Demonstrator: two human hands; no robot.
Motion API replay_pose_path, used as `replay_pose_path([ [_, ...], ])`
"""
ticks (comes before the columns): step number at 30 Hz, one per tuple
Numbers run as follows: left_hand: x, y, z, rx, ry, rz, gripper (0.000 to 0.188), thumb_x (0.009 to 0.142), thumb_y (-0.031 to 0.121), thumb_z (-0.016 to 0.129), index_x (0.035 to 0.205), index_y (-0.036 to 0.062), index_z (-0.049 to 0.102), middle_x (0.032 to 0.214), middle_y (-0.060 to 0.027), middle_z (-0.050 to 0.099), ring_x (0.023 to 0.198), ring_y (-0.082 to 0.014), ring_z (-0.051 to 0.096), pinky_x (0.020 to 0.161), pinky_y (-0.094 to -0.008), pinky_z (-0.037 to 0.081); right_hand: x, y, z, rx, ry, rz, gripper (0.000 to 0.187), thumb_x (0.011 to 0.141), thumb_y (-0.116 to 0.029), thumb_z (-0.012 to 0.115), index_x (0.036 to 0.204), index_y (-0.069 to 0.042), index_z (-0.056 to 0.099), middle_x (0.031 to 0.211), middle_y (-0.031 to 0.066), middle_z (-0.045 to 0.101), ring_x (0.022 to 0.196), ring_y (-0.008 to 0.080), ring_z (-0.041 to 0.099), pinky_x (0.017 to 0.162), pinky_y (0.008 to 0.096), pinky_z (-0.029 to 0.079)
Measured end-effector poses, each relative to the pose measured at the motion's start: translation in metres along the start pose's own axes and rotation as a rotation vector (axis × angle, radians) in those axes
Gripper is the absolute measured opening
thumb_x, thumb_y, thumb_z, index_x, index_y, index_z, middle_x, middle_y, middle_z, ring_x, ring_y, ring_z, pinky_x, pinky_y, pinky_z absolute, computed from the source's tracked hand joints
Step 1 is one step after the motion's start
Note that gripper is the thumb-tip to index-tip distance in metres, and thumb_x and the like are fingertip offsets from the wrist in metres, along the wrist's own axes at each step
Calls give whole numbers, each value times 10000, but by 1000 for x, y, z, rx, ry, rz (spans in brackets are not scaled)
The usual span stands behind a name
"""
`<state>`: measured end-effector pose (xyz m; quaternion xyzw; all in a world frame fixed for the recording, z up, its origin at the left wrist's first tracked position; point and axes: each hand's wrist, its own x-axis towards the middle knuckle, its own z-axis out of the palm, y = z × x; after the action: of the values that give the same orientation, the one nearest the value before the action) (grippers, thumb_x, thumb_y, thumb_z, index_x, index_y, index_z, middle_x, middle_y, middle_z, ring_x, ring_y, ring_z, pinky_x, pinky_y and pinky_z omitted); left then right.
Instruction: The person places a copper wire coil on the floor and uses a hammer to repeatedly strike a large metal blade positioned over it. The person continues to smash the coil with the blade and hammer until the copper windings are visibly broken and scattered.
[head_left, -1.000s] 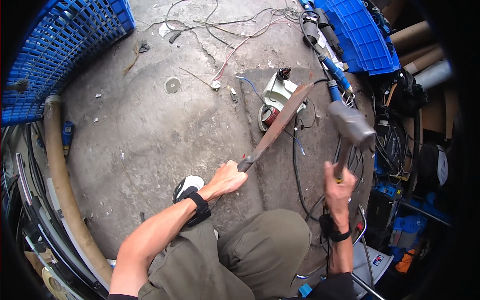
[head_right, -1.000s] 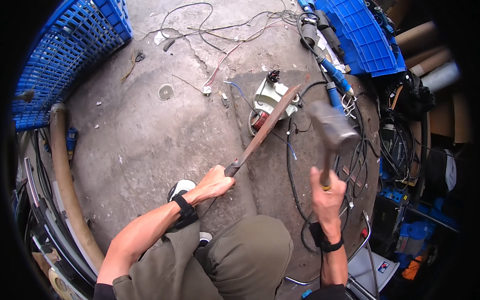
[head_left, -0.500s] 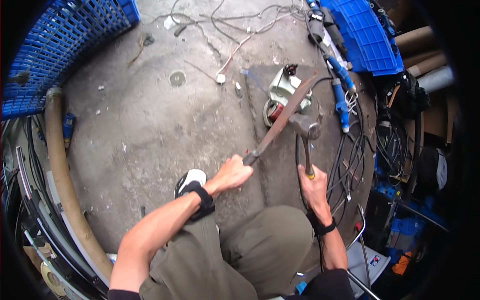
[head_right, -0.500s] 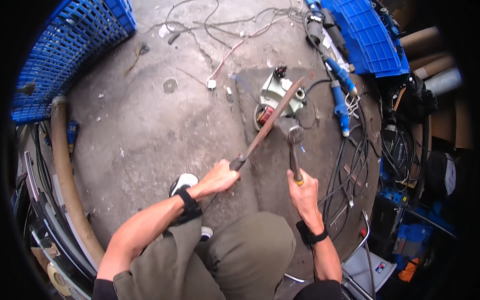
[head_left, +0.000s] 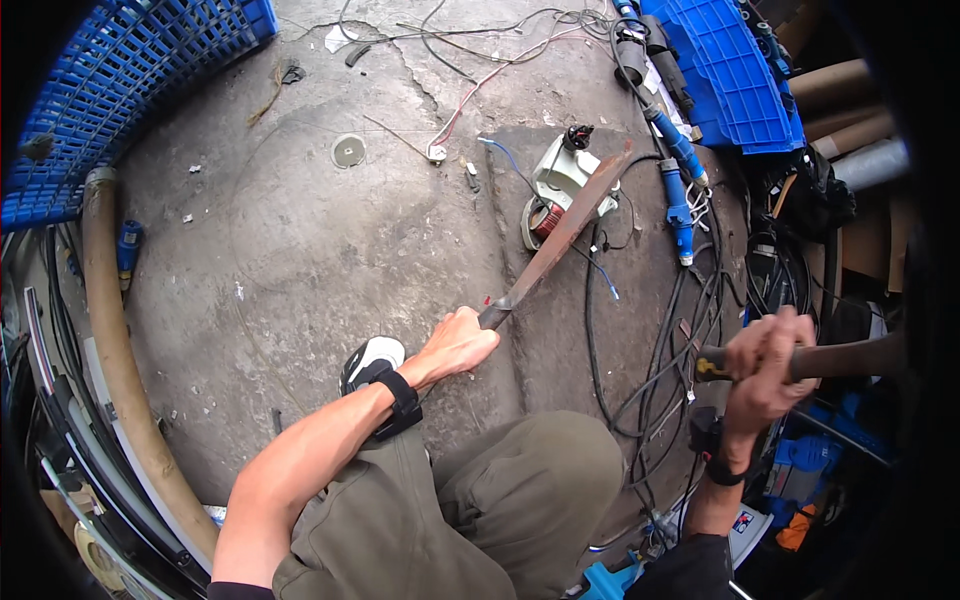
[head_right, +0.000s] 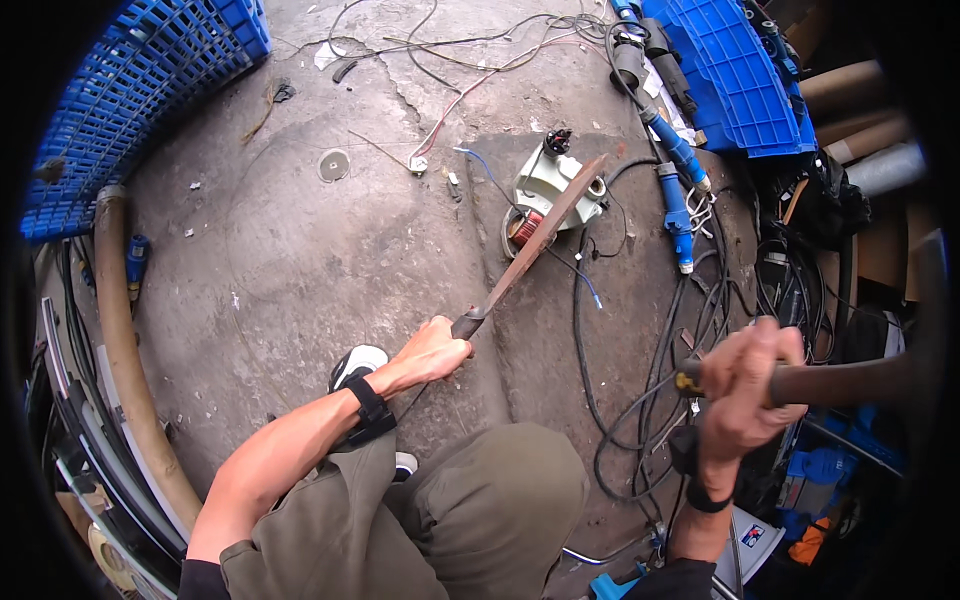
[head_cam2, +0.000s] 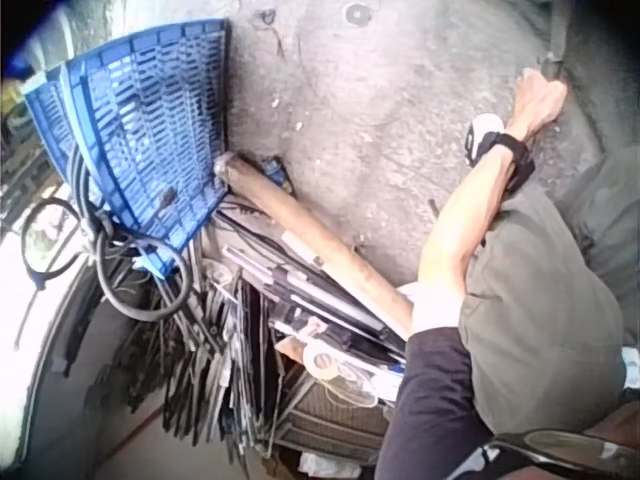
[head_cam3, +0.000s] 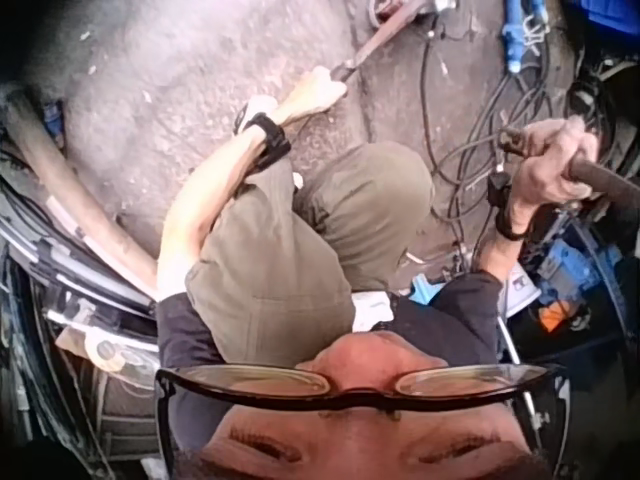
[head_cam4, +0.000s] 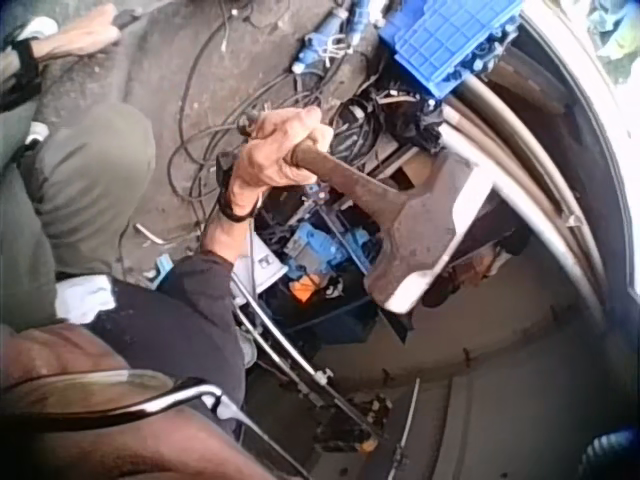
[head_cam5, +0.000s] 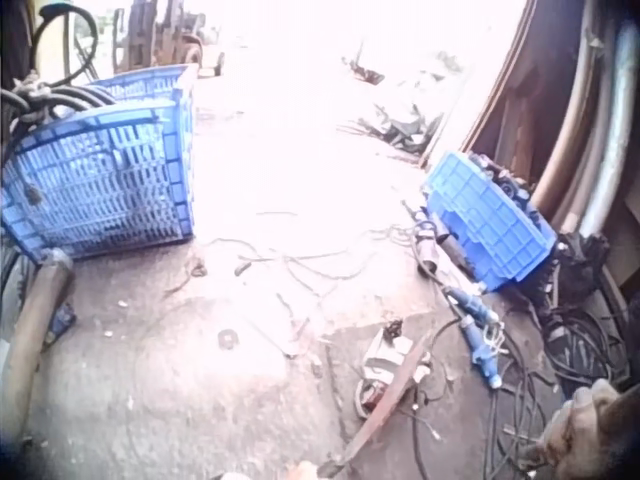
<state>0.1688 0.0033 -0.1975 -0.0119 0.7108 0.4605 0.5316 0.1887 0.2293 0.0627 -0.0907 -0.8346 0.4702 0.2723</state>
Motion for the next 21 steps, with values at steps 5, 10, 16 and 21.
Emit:
replay_pose_path([
  [5, 3, 3, -3, 7, 47, 49, 262, 750, 178, 568, 655, -66, 557, 603, -199, 616, 587, -316, 671, 577, -447, 496, -74, 124, 9, -679, -575, 297, 275, 973, -163, 639, 786, 24, 559, 641, 257, 502, 617, 499, 477, 519, 446, 396],
  [10, -6, 5, 0, 27, 38, 61, 295, 731, 175, 540, 720, -112, 603, 644, -251, 642, 668, -369, 698, 642, -482, 517, -101, 122, -2, -623, -509, 482, 348, 961, -193, 686, 753, 25, 511, 576, 137, 388, 551, 190, 315, 492, 387, 354],
  [16, -4, 16, 1, 65, 43, 21, 235, 717, 150, 534, 699, -75, 597, 666, -245, 649, 713, -376, 703, 684, -493, 513, -85, 88, -15, -576, -387, 387, 362, 976, -176, 682, 731, 6, 487, 573, 32, 348, 568, 95, 305, 474, 334, 290],
  [21, -12, 18, -3, 69, 49, -16, 261, 714, 151, 535, 731, -101, 604, 707, -286, 652, 764, -410, 707, 714, -504, 512, -22, 9, -17, -393, -86, 240, 298, 1007, -140, 650, 735, -56, 561, 534, -37, 473, 441, 57, 405, 429, 266, 272],
])
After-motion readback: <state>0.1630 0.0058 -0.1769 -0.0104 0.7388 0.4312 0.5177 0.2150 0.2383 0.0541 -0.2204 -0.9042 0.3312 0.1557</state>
